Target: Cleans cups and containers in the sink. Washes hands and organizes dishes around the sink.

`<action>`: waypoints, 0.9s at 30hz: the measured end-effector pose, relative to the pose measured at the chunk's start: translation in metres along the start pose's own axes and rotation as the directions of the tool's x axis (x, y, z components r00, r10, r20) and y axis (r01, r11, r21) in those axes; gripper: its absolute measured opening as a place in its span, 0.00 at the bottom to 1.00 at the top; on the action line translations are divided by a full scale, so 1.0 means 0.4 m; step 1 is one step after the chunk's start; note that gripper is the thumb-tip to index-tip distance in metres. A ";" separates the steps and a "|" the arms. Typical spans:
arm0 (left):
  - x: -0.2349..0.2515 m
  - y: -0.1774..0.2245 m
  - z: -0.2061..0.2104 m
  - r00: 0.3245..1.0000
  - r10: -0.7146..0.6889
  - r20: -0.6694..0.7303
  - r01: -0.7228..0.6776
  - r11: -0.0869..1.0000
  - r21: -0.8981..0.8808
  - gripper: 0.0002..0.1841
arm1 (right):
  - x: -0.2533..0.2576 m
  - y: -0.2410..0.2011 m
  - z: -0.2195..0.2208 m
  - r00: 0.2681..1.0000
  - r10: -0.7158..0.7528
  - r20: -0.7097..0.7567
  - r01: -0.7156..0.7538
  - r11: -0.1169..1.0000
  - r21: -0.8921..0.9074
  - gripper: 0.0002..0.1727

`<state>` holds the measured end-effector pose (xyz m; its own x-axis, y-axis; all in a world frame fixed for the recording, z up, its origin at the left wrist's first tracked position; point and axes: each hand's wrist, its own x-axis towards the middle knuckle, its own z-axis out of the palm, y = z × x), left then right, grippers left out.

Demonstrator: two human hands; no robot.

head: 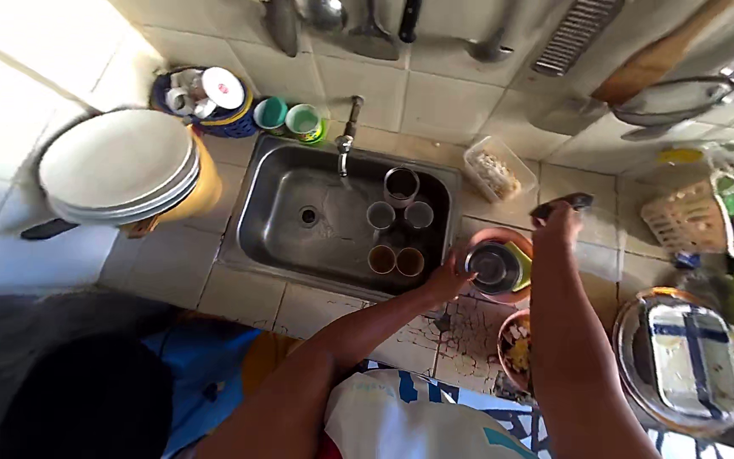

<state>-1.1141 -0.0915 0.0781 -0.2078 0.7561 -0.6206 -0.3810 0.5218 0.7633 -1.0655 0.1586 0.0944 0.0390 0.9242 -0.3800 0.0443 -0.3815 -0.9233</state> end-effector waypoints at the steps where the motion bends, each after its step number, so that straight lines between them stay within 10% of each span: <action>1: -0.022 0.010 -0.017 1.000 0.027 -0.001 -0.027 0.999 0.043 0.45 | -0.007 -0.006 0.005 0.994 -0.105 0.023 0.106 0.991 -0.078 0.32; 7: -0.185 -0.030 -0.243 0.988 0.107 -0.113 -0.107 0.994 0.005 0.24 | -0.186 -0.100 0.137 0.696 -0.429 0.575 0.704 0.567 -0.429 0.34; 14: -0.362 -0.143 -0.585 0.869 0.059 -0.491 -0.141 0.981 -0.131 0.19 | -0.567 -0.090 0.604 0.116 -0.299 0.947 0.983 0.170 -0.067 0.27; 22: -0.438 -0.178 -0.768 0.805 -0.013 -0.594 -0.153 0.961 -0.230 0.17 | -0.740 0.093 1.178 0.034 -0.120 0.992 0.992 -0.119 -0.048 0.28; 27: -0.403 -0.180 -0.780 0.841 0.056 -0.537 -0.150 0.980 -0.132 0.17 | -0.714 0.151 1.141 0.091 -0.070 0.993 0.994 -0.061 -0.095 0.31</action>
<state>-1.3343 -0.3741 0.0671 -0.6804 0.4530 -0.5761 -0.4615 0.3458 0.8170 -1.5297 -0.1196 0.1216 -0.9913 0.1296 -0.0251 0.1308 0.9398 -0.3156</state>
